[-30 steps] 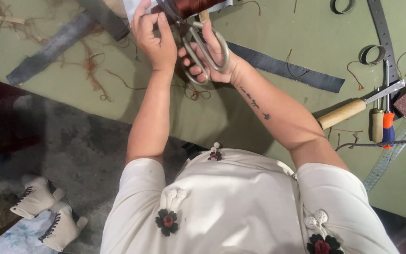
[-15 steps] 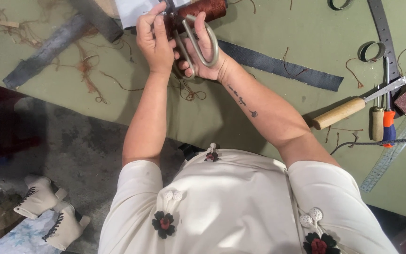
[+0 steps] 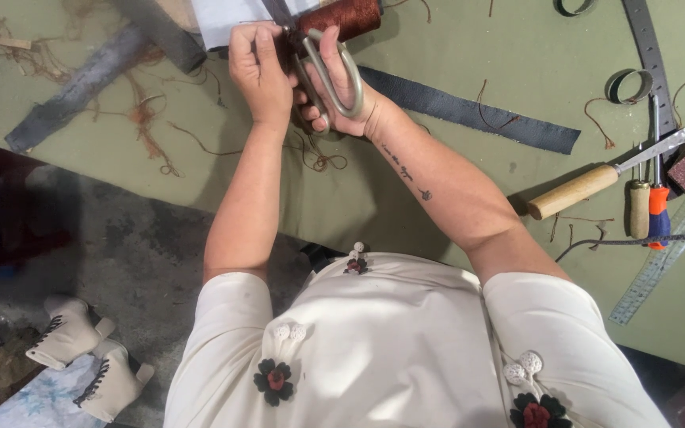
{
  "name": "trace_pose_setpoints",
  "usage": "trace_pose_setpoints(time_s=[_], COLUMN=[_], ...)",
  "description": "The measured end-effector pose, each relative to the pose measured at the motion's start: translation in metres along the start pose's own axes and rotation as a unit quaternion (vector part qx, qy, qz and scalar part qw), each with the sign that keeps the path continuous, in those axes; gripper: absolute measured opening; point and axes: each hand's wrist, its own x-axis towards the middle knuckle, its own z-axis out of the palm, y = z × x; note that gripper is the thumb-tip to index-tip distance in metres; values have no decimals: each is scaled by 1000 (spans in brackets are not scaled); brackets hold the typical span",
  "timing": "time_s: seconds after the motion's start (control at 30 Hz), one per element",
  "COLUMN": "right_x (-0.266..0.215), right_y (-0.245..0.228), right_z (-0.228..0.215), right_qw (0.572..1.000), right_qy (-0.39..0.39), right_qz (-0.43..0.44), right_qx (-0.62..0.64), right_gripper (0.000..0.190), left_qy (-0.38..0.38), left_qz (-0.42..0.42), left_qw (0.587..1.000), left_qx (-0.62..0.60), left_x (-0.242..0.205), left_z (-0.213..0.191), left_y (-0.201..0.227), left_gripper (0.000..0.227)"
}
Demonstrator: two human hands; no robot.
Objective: Cutting a strip of leather and thinning its edges using a skiving knife.
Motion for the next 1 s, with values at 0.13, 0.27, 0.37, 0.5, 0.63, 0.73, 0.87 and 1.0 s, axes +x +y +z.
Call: trace_pose_setpoints(time_s=[0.13,0.27,0.37,0.5,0.63,0.73,0.87,1.0], right_x=[6,7,9,16,21,24,14,-3], right_y=[6,5,7,14,19,29,24,3], right_z=[-3,-1,-3,-7,-6,-14,-20,-6], right_qw=[1000,1000,1000,997,994,996,991,997], right_qy=[-6,4,10,43,92,59,-16,-8], right_qz=[-10,-16,-15,-26,-38,-59,-119,-80], right_qx=[28,21,23,55,36,42,51,-1], right_gripper=[96,94,92,88,82,82,94,98], left_qy=[10,9,10,25,14,5,-8,-22], left_qz=[15,11,0,-17,-26,-15,17,35], left_qw=[1000,1000,1000,998,998,999,1000,999], left_qx=[1,-10,-15,-46,-51,-37,-20,-2], left_x=[-1,-1,-3,-4,-10,-13,-12,-15], left_z=[2,1,3,11,11,10,7,6], left_y=[-1,-2,-4,-18,-35,-47,-47,-15], left_gripper=[26,25,26,24,18,23,21,22])
